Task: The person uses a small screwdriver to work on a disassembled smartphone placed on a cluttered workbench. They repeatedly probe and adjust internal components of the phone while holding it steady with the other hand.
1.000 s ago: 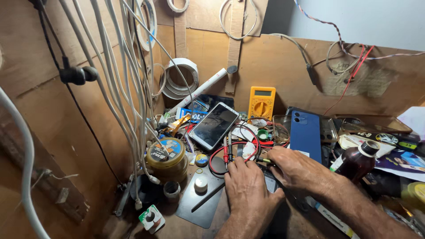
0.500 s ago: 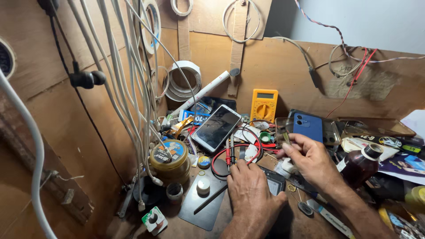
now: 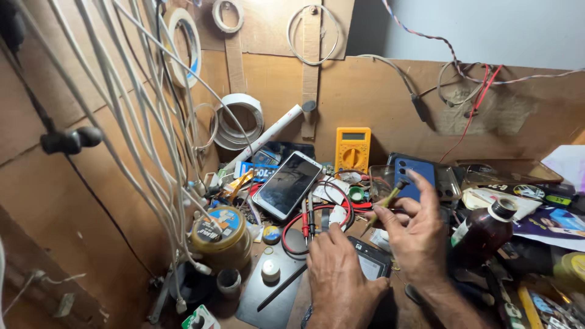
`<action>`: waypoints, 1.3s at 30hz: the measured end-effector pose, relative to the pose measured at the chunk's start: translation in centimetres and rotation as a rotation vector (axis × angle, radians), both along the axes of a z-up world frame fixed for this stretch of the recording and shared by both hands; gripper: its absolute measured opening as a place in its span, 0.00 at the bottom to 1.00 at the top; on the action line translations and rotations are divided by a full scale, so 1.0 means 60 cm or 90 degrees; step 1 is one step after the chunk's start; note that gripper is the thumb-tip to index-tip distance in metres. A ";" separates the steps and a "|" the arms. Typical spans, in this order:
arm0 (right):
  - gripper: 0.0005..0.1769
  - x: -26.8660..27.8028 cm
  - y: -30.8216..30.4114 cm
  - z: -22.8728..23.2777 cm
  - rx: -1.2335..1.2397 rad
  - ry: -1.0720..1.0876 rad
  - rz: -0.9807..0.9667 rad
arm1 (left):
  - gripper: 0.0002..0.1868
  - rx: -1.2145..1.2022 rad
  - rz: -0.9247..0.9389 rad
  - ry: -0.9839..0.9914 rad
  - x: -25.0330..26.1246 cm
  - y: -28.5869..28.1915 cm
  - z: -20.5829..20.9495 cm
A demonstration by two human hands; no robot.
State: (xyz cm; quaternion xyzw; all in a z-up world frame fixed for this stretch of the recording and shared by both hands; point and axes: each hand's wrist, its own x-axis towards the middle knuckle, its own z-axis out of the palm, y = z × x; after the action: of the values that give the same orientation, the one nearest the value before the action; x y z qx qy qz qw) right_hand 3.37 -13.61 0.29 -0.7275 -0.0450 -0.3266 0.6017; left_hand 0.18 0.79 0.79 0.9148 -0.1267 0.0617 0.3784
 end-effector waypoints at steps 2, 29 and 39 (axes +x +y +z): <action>0.40 0.000 0.011 0.003 -0.034 0.002 0.008 | 0.49 -0.023 -0.003 -0.002 0.000 -0.001 0.000; 0.38 -0.006 0.039 0.006 -0.241 -0.074 -0.021 | 0.53 -0.043 -0.003 -0.040 0.003 -0.003 -0.013; 0.37 0.014 0.020 -0.006 -0.195 -0.058 -0.043 | 0.57 -0.051 0.005 -0.002 -0.002 -0.001 -0.003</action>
State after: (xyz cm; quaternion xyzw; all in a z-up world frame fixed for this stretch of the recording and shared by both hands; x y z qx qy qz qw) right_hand 4.18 -12.41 -0.04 -0.7963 -0.0975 -0.3686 0.4696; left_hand 0.09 0.75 0.63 0.8992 -0.1214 0.0697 0.4145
